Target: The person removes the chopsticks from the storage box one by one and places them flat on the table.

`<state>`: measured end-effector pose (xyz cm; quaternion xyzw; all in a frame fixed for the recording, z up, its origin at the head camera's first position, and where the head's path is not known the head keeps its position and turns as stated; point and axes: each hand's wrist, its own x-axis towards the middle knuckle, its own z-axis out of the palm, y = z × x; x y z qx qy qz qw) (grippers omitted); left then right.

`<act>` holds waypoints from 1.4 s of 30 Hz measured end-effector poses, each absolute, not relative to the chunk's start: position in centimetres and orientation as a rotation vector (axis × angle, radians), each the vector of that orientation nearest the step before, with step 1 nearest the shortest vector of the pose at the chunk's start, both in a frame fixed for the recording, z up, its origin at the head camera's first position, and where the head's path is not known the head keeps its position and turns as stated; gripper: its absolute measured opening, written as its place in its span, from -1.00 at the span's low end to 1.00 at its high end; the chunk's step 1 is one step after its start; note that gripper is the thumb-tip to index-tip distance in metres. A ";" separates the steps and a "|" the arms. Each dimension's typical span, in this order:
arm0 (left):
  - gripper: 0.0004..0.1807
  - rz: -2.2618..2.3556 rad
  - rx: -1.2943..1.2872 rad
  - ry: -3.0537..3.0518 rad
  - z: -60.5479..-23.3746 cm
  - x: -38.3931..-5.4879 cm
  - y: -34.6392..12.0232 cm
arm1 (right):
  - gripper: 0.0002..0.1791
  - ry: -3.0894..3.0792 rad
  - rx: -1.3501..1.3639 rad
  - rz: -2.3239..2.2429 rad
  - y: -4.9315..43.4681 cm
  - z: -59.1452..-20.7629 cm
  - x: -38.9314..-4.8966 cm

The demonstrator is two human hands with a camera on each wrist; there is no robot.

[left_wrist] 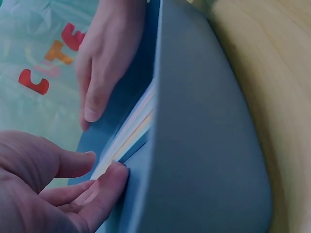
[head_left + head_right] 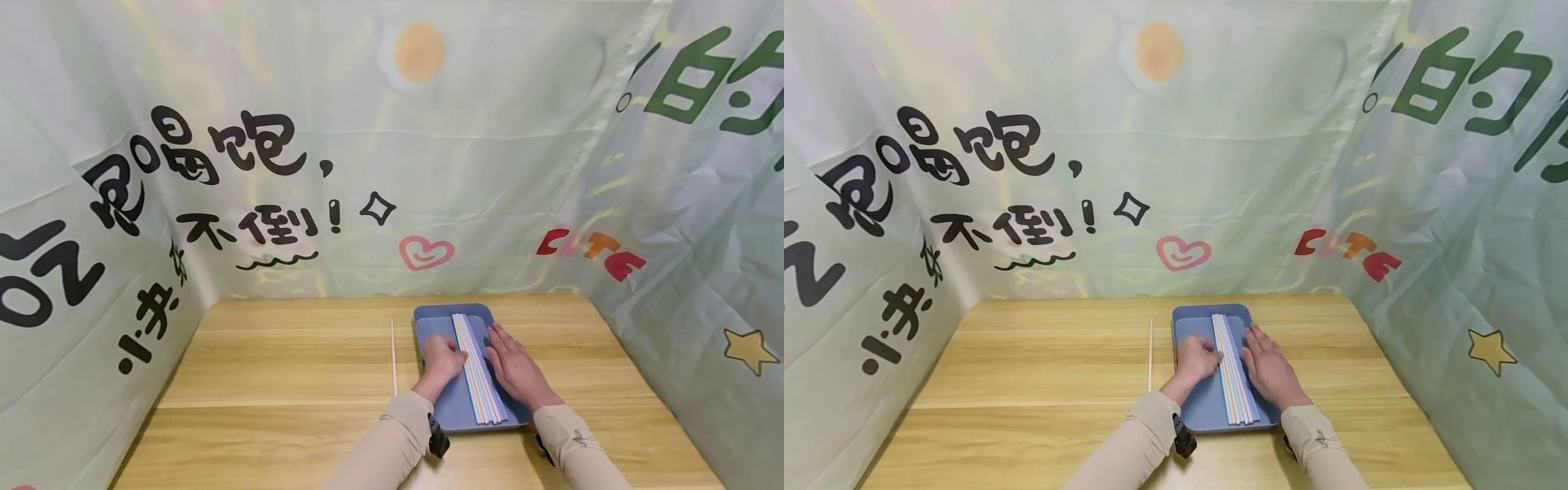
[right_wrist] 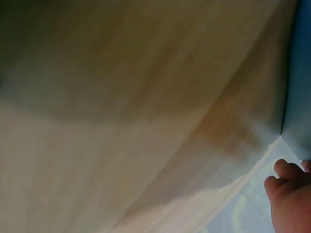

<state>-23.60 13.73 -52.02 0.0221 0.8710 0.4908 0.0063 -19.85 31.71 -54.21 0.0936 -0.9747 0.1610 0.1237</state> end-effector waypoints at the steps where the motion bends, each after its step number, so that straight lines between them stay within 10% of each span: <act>1: -0.86 1.547 0.062 2.716 -52.2 -23.6 13.8 | -0.44 -2.843 0.272 0.468 31.7 -54.2 -19.8; 42: -0.54 1.565 0.087 2.761 -53.3 -23.5 13.7 | -0.45 -2.845 0.277 0.491 31.5 -53.7 -19.7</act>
